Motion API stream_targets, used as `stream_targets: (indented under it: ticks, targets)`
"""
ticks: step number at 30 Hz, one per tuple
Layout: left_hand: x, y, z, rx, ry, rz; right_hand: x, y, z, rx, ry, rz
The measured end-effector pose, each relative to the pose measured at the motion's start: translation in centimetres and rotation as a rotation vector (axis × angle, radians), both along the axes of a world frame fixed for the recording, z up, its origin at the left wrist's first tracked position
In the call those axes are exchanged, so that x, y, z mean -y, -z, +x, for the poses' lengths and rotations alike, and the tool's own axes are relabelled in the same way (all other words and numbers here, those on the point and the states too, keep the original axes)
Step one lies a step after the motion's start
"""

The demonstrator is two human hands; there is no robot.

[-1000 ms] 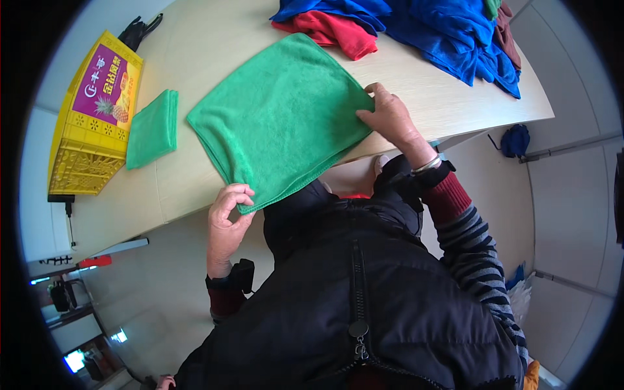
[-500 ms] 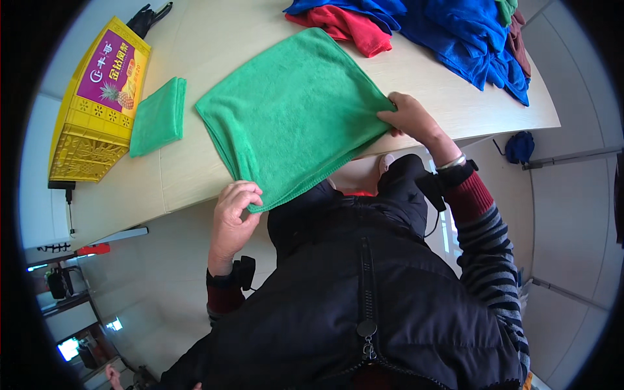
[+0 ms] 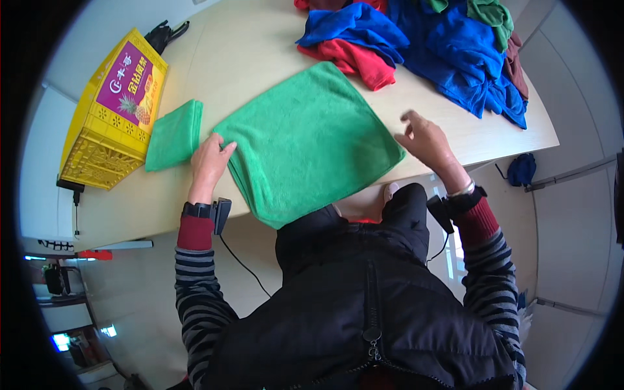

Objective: Folding various colored cloths on a table.

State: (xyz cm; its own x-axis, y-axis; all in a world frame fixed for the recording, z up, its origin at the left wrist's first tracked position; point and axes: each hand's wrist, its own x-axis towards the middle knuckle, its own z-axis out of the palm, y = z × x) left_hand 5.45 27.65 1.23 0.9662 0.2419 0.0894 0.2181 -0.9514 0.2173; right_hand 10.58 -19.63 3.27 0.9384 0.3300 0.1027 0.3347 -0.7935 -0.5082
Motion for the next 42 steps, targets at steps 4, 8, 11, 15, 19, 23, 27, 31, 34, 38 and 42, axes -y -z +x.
stream_targets:
  ticks: [4,8,11,15,19,23,27,31,34,38,42]
  targets:
    - [-0.6,0.9,1.3,0.036,-0.06,0.011,-2.4,-1.3,7.3,0.142,-0.307,0.023]
    - [-0.3,1.4,3.1,0.064,-0.038,-0.004,-4.4,1.3,15.0,0.215,-0.455,0.095]
    - [-2.0,2.2,3.6,0.007,-0.065,-0.049,-6.7,2.9,18.6,0.12,-0.472,-0.165]
    - [-3.8,2.8,3.3,-0.034,-0.114,-0.11,-5.4,5.4,23.9,0.145,-0.112,-0.409]
    - [-0.9,2.3,6.8,0.057,0.012,-0.138,7.3,6.4,31.5,0.282,-0.117,-0.871]
    - [-2.8,1.7,5.5,0.091,-0.02,-0.041,2.4,6.8,27.4,0.228,-0.081,-0.601]
    - [-4.2,1.6,5.2,0.221,0.027,0.046,-2.5,1.9,17.2,0.172,-0.107,-0.388]
    - [-3.7,1.1,6.6,0.155,-0.021,-0.104,-2.4,0.3,9.0,0.173,-0.176,-0.126]
    - [-2.9,0.6,6.6,0.088,-0.108,-0.581,-3.2,-1.1,4.7,0.233,-0.262,-0.075]
    - [-4.6,1.1,5.7,0.048,-0.151,-0.831,-5.9,-1.9,-1.0,0.271,-0.544,-0.113]
    - [-5.1,1.8,5.1,0.078,-0.112,-0.452,-5.8,-0.6,-4.6,0.174,-0.636,-0.138]
